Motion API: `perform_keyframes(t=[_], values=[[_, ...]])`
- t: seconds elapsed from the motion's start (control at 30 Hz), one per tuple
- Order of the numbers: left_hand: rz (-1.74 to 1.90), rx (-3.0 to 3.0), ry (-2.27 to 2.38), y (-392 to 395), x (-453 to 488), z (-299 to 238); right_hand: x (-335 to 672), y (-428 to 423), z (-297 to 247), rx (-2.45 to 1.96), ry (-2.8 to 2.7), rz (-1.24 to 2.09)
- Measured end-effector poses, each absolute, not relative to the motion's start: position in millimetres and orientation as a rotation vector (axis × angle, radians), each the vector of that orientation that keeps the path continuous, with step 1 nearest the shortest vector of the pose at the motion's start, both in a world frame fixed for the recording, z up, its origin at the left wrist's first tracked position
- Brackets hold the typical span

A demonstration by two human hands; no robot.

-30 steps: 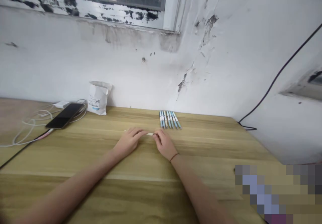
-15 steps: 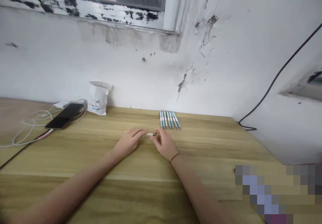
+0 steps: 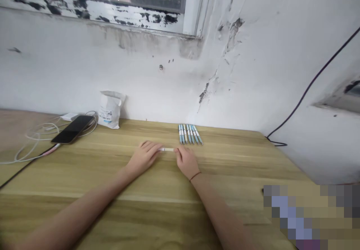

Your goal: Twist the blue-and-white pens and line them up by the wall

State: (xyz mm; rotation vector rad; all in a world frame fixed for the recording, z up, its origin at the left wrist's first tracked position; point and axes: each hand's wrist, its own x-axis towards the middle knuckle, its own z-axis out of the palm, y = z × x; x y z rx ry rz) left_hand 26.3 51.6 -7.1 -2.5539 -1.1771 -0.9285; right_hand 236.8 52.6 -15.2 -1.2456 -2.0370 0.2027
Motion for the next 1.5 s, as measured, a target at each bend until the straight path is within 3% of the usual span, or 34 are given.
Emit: perform_keyframes(t=[0.3,0.57,1.23,1.5], values=[[-0.86,-2.44,-1.29,59.5,17.8,-12.5,242.3,57.7,-18.7,-1.229,-1.908,0.357],[-0.793,-2.497,-1.258,57.0,18.3,-11.4,255.2,58.8,-9.1,-1.186,-2.21,0.057],[-0.86,-2.402,-1.323,53.3,21.9,-6.8,258.4,63.3,-13.9,-1.135,-2.18,-0.134],[-0.843,-2.464,-1.479,51.7,21.5,-3.7,328.6,87.8,-13.3,-1.89,-1.342,-0.036]])
